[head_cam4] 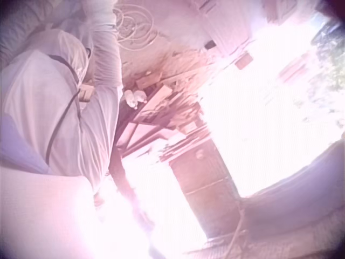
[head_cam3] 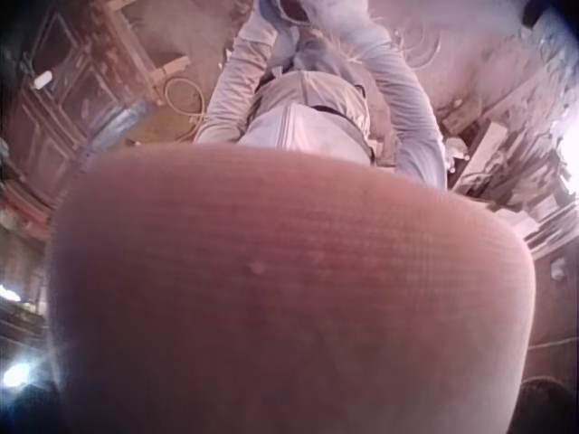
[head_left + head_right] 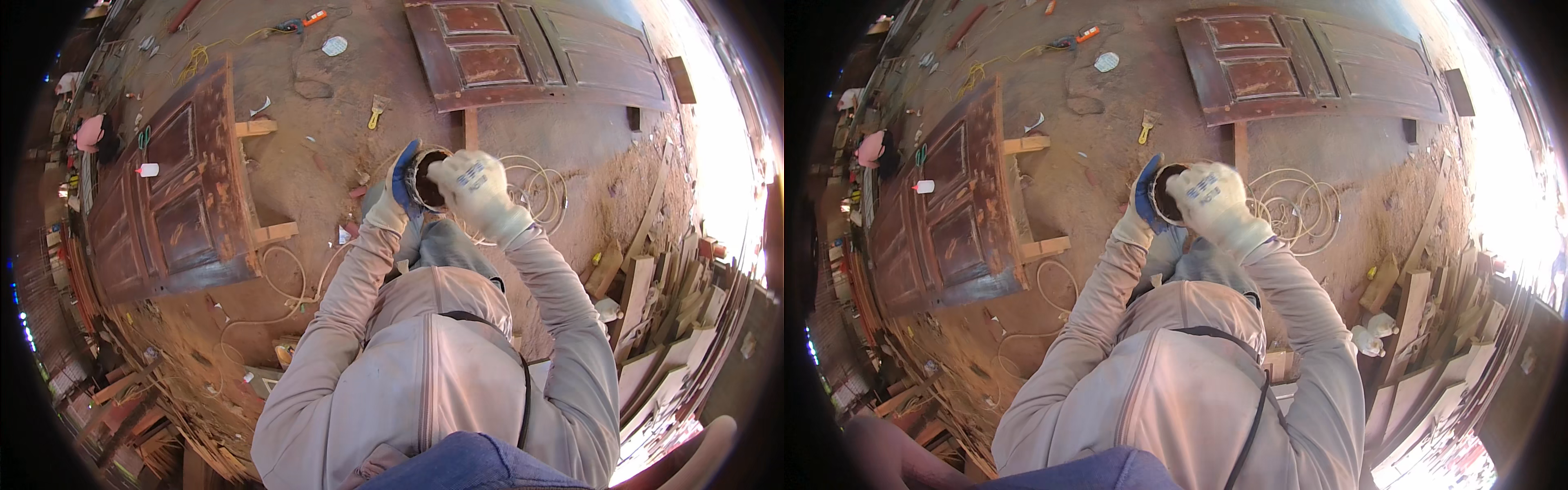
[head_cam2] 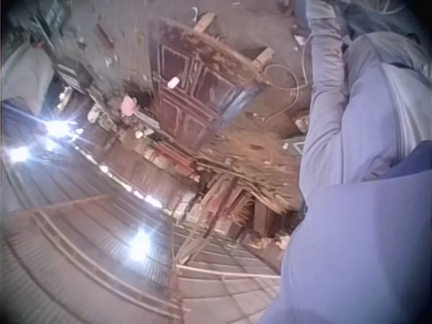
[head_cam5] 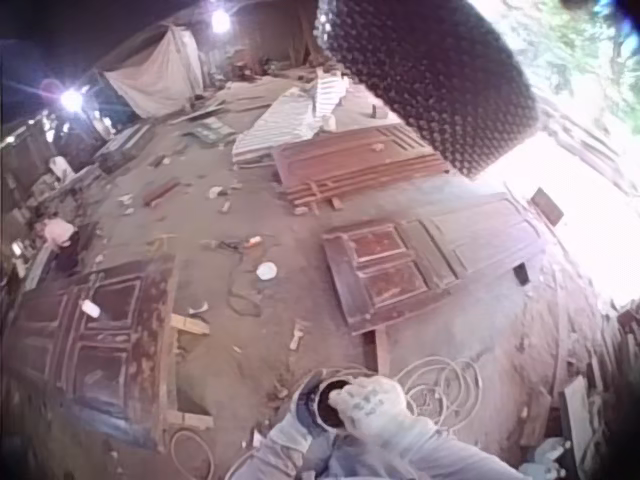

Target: The person mixes a dark paste in a small container, adds powder from a plastic bag, and pours liquid from a bottle to adjust consistency. They then apply the mixture to a wooden door panel using a cloth.

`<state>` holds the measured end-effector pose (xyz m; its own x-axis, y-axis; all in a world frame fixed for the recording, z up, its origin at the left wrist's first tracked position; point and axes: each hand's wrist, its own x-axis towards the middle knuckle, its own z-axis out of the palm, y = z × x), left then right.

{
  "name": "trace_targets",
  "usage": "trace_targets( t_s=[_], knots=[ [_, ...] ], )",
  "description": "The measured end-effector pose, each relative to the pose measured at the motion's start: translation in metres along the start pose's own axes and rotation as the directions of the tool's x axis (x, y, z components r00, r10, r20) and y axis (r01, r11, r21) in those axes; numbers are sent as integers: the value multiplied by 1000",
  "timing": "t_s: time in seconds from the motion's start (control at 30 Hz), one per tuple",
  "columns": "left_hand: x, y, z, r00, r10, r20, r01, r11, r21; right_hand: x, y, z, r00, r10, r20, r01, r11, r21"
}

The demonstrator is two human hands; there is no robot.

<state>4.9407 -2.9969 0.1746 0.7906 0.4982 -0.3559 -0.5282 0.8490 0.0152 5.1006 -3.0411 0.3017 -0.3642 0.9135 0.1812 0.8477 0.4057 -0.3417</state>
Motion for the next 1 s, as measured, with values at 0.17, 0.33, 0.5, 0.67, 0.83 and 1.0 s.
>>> trace_targets(
  t_s=[0.17,0.33,0.5,0.67,0.83,1.0],
  knots=[
    [-1,34,-9,997,55,-56,-53,998,32,14,10,-8,966,-223,130,201,965,167],
    [18,85,2,993,71,97,-67,997,-35,81,49,-7,983,-179,-49,181,983,40],
    [50,183,-6,957,289,15,-289,951,112,144,62,46,983,-181,-36,171,968,-184],
    [65,291,-14,861,507,27,-507,857,94,246,34,103,967,185,-173,-134,954,268],
    [68,385,-40,720,692,-40,-691,722,41,347,12,145,799,493,345,-482,181,857],
    [71,440,-51,421,893,-161,-773,446,451,447,14,151,679,296,672,-526,-442,726]
  ],
)
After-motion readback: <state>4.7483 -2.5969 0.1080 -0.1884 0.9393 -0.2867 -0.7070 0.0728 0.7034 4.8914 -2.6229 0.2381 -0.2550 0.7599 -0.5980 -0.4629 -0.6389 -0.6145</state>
